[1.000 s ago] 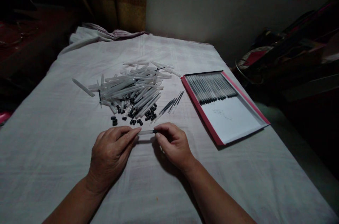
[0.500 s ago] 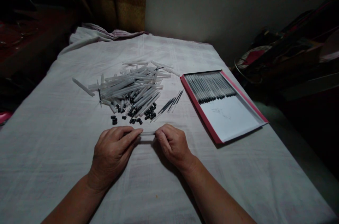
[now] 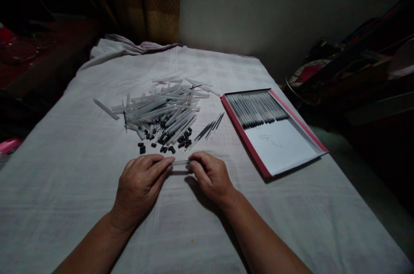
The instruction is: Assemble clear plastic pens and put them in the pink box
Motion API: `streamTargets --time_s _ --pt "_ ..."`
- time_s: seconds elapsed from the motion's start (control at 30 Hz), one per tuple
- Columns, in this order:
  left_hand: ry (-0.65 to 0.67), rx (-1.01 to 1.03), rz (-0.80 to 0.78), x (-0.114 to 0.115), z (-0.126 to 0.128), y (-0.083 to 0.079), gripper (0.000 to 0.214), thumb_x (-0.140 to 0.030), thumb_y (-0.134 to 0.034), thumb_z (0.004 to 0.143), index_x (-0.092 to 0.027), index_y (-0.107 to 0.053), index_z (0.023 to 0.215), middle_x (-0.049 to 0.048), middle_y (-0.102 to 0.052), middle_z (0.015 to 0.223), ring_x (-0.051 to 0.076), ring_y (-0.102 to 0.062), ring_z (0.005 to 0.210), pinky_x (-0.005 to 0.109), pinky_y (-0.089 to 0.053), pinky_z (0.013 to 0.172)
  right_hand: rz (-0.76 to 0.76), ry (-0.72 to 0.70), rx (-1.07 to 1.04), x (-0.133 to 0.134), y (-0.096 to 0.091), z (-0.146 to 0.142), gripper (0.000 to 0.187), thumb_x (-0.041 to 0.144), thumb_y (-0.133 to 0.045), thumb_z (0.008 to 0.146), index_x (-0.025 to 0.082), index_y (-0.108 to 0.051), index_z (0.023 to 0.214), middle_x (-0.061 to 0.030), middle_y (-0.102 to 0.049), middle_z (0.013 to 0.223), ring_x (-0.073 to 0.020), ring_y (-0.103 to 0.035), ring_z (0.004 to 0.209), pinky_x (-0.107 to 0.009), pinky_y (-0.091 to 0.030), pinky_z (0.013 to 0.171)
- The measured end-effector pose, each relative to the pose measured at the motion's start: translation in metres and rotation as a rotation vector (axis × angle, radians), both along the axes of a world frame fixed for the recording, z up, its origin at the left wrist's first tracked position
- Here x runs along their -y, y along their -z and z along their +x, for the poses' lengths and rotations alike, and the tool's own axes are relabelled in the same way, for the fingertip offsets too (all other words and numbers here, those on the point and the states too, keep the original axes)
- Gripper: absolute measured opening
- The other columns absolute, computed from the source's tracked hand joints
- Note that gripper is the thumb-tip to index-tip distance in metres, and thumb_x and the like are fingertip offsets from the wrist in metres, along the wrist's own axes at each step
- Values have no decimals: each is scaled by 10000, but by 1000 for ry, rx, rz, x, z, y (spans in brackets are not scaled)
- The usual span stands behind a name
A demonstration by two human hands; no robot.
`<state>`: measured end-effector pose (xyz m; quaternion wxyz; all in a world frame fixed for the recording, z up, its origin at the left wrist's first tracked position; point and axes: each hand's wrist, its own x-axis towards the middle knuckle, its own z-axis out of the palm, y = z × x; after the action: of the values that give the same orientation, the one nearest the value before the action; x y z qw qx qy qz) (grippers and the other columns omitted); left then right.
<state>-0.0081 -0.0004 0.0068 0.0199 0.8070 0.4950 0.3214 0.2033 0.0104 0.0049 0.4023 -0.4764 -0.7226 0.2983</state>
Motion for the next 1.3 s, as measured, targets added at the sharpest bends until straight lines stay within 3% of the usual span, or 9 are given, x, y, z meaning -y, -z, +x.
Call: streamTargets --time_s 0.1,0.3,0.47,0.63,0.8,0.93,1.13,1.3 --pt "0 -4 2 0 0 0 216 -306 -562 957 -255 -718 1098 45 -735 941 207 -671 845 343 -467 744 -16 0 -17 1 -1 0 178 239 -552 892 193 -626 1048 -24 -706 794 -146 -651 694 -247 -507 665" --pt "8 3 14 1 1 -1 200 -283 -570 955 -245 -709 1094 43 -731 944 202 -664 859 339 -469 756 15 -9 11 1 0 0 154 252 -500 939 193 -640 910 -37 -700 787 -148 -655 711 -244 -498 669" --pt "12 -1 11 0 0 0 200 -263 -572 955 -231 -704 1102 49 -725 948 202 -660 870 336 -470 767 14 -18 -16 1 0 0 184 219 -538 902 185 -614 1066 -23 -698 778 -145 -652 676 -242 -506 657" --pt "5 1 7 0 0 0 197 -274 -569 959 -237 -706 1096 45 -726 951 199 -657 870 332 -466 770 38 -20 17 0 0 0 141 227 -497 937 193 -634 937 -40 -705 803 -148 -662 715 -241 -500 667" --pt "14 -10 2 1 1 -1 199 -251 -567 960 -213 -704 1099 50 -720 955 202 -648 874 337 -461 770 3 -22 -12 1 2 1 194 220 -543 907 183 -602 1089 -14 -688 773 -140 -649 677 -236 -498 661" --pt "21 -16 5 1 1 0 198 -246 -577 957 -210 -697 1110 49 -710 954 205 -637 871 344 -453 767 22 -29 4 0 2 1 121 224 -504 933 195 -621 942 -33 -695 801 -146 -654 710 -239 -486 661" --pt "27 -10 1 1 1 0 193 -228 -580 955 -207 -681 1119 50 -704 964 204 -633 878 344 -448 767 -20 -34 -34 1 0 1 173 219 -541 908 183 -594 1069 -5 -674 752 -131 -624 640 -227 -477 622" --pt "28 -5 -2 1 1 0 196 -234 -580 955 -204 -680 1120 52 -704 961 206 -633 876 348 -452 772 -42 -32 -4 1 1 1 111 242 -514 934 198 -615 950 -21 -688 778 -141 -644 684 -237 -480 646"
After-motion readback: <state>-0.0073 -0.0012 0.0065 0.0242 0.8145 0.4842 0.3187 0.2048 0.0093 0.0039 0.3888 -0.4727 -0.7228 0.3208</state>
